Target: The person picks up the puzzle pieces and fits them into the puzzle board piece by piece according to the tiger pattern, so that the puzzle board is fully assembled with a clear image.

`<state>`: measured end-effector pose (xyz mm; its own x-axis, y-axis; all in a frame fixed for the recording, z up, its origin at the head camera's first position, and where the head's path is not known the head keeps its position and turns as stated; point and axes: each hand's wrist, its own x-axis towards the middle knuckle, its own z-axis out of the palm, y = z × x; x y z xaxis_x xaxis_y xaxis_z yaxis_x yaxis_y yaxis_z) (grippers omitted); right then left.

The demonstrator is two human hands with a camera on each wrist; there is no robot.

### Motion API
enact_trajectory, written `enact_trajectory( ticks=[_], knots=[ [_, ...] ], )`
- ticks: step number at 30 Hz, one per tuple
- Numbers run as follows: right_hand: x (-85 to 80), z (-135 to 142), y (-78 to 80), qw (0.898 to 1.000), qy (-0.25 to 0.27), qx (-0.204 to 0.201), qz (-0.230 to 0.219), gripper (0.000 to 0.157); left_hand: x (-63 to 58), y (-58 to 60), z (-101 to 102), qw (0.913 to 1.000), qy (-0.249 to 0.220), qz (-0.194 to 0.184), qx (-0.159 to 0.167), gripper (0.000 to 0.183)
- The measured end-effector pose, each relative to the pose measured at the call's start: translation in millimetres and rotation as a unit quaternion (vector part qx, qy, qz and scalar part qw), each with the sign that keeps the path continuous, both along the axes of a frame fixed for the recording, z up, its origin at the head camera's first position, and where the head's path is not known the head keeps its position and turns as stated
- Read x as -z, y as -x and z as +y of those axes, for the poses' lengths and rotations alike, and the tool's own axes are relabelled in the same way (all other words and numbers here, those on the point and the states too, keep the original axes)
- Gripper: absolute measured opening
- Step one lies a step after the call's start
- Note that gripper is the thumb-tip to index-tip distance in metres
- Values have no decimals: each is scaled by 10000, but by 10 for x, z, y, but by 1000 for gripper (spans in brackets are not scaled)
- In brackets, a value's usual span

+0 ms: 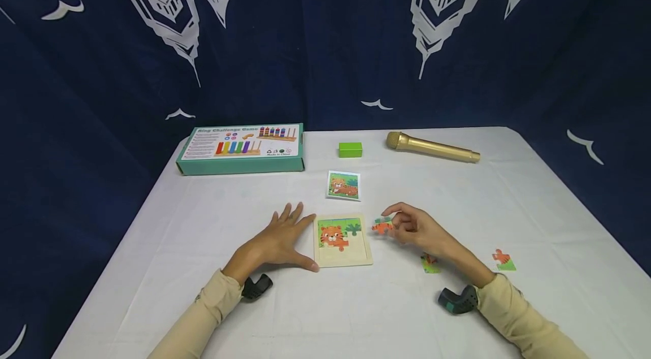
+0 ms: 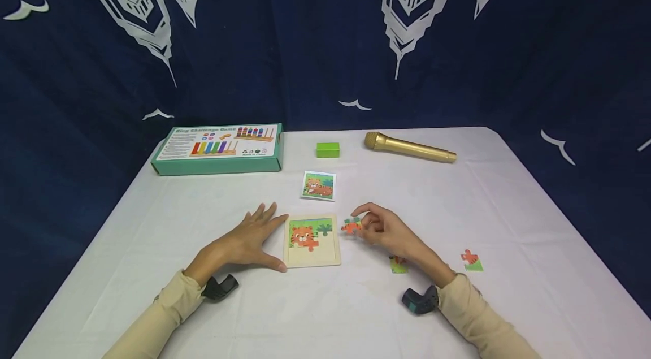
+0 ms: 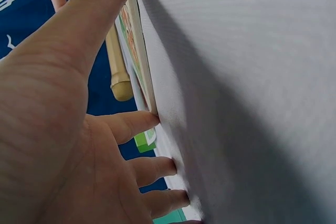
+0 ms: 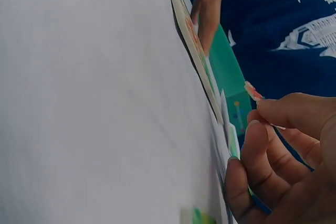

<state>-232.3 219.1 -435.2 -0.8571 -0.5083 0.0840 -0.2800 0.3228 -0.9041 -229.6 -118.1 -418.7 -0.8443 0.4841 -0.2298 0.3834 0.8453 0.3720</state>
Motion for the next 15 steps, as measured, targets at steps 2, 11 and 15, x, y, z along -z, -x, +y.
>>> enact_trajectory(
  ticks=[2,11,15],
  knots=[
    [10,-62,1,9999,-22,-29,-130,34,-3,1,-1,10000,-2,1,3,115],
    [-2,-277,5,9997,20,-124,-187,36,-3,4,-3,10000,-7,13,-12,114],
    [6,-353,4,9999,23,-123,-74,35,-9,-1,-1,10000,-3,19,-4,114]
  ],
)
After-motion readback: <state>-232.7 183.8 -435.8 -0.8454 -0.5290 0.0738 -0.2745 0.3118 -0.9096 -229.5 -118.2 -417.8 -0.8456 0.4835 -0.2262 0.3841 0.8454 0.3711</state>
